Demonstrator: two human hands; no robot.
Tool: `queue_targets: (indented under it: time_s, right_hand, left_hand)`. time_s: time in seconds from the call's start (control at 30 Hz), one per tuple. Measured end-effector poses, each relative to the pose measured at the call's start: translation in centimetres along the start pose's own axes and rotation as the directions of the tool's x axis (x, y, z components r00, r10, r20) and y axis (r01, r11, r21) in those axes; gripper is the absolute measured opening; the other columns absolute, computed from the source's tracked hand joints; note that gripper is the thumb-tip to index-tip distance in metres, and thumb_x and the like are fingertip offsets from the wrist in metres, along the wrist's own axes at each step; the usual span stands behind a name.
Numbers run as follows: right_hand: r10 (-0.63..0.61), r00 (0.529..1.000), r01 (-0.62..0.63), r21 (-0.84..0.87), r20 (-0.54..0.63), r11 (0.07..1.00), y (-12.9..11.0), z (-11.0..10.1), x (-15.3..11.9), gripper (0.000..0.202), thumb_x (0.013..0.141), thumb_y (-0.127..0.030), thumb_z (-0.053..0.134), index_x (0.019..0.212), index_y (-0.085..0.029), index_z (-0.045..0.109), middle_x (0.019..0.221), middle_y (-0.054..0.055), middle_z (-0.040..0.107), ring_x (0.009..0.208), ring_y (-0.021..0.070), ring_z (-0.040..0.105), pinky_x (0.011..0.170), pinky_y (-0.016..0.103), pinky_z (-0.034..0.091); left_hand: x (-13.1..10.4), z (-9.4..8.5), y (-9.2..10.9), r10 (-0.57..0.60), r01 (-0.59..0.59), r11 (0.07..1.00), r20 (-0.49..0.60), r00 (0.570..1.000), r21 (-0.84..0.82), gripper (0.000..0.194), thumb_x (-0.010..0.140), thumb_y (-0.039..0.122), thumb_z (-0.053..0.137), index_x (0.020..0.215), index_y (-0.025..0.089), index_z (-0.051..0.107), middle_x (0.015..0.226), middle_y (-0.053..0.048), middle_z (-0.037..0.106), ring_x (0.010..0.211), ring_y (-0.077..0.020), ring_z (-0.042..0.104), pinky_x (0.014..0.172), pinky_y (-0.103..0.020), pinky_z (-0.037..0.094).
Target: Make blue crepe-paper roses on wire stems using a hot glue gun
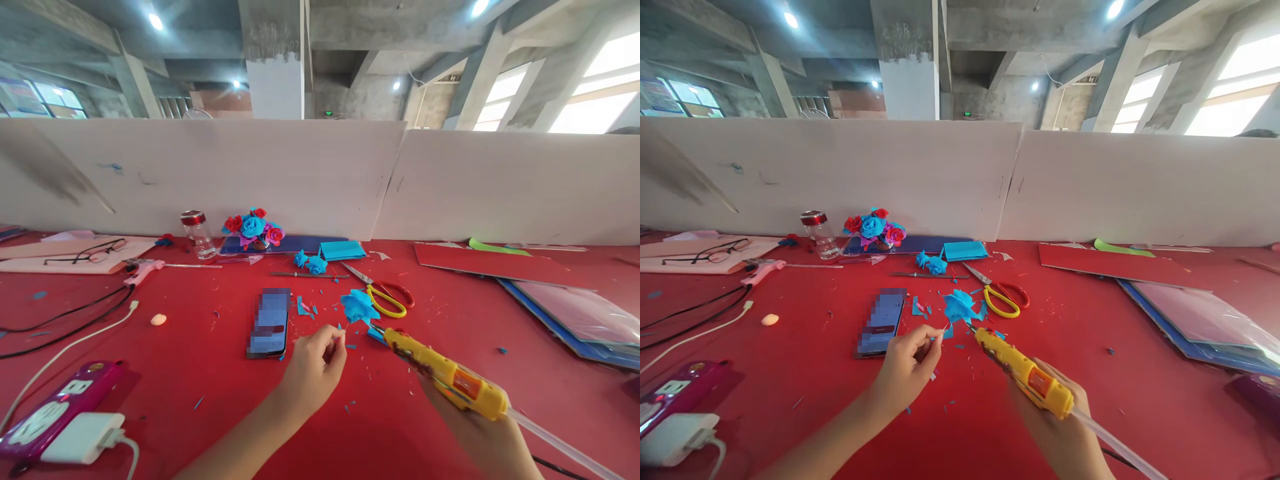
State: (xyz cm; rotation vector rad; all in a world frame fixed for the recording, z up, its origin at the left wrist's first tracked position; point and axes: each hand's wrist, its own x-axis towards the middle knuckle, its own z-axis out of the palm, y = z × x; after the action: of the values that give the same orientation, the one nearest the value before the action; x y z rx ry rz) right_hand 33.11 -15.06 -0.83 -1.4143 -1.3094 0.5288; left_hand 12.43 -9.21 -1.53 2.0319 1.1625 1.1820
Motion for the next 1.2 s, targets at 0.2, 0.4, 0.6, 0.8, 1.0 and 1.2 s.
queue_targets:
  time_s: [0.2,0.4,0.6,0.8,1.0,1.2]
  right_hand:
    - [0.037,0.987,-0.048,0.065,0.158,0.997,-0.8,-0.1,1.1,0.029,0.063,-0.051,0.059,0.057,-0.024,0.063,0.046,0.003,0.055,0.039,0.0195,0.051,0.032,0.031,0.041]
    - [-0.027,0.998,0.031,-0.071,0.048,0.997,-1.5,0.9,0.7,0.03,0.067,-0.047,0.057,0.048,-0.024,0.054,0.042,0.0,0.046,0.035,0.0154,0.043,0.031,0.029,0.035]
    - [-0.071,0.997,0.073,-0.113,0.018,0.991,-1.6,1.3,0.2,0.025,0.069,-0.043,0.056,0.053,-0.024,0.055,0.045,-0.001,0.044,0.037,0.0135,0.039,0.033,0.027,0.033]
    - [-0.1,0.995,0.098,-0.164,-0.001,0.982,-0.8,1.5,-0.1,0.019,0.071,-0.035,0.059,0.06,-0.02,0.056,0.051,-0.002,0.047,0.043,0.0122,0.043,0.039,0.024,0.036]
    - [-0.124,0.992,0.119,-0.205,-0.013,0.971,-0.8,1.6,-0.2,0.018,0.073,-0.034,0.059,0.063,-0.02,0.056,0.053,-0.002,0.05,0.045,0.0117,0.044,0.041,0.022,0.037]
    - [-0.076,0.994,0.066,-0.121,-0.08,0.99,-1.1,1.4,0.1,0.02,0.068,-0.038,0.06,0.059,-0.021,0.06,0.049,0.0,0.052,0.041,0.0135,0.044,0.037,0.025,0.038]
  left_hand:
    - [-0.1,0.1,0.1,-0.013,0.013,1.0,0.028,1.0,-0.017,0.018,0.088,0.025,0.04,0.079,0.016,0.053,0.049,0.009,0.028,0.042,-0.0074,0.033,0.044,-0.02,0.029]
    - [-0.3,0.1,0.1,0.003,-0.003,1.0,0.026,1.0,-0.023,0.017,0.088,0.025,0.04,0.077,0.017,0.05,0.05,0.008,0.03,0.042,-0.0072,0.034,0.044,-0.02,0.027]
    - [-0.2,0.0,0.3,-0.005,0.005,1.0,0.025,1.0,-0.029,0.016,0.088,0.024,0.04,0.077,0.017,0.051,0.05,0.009,0.028,0.042,-0.0073,0.031,0.043,-0.021,0.026]
    - [-0.2,0.1,0.2,0.014,-0.014,1.0,0.019,1.0,-0.015,0.018,0.088,0.025,0.04,0.074,0.017,0.049,0.05,0.008,0.028,0.043,-0.007,0.029,0.043,-0.021,0.024]
    - [-0.2,0.2,0.1,0.039,-0.039,0.999,0.011,0.999,-0.012,0.018,0.088,0.025,0.041,0.075,0.017,0.05,0.05,0.009,0.027,0.043,-0.0072,0.027,0.044,-0.022,0.023]
    - [-0.2,0.1,0.2,0.003,-0.002,0.999,0.006,1.0,-0.051,0.018,0.088,0.025,0.041,0.078,0.016,0.053,0.049,0.008,0.028,0.042,-0.0071,0.032,0.042,-0.02,0.028]
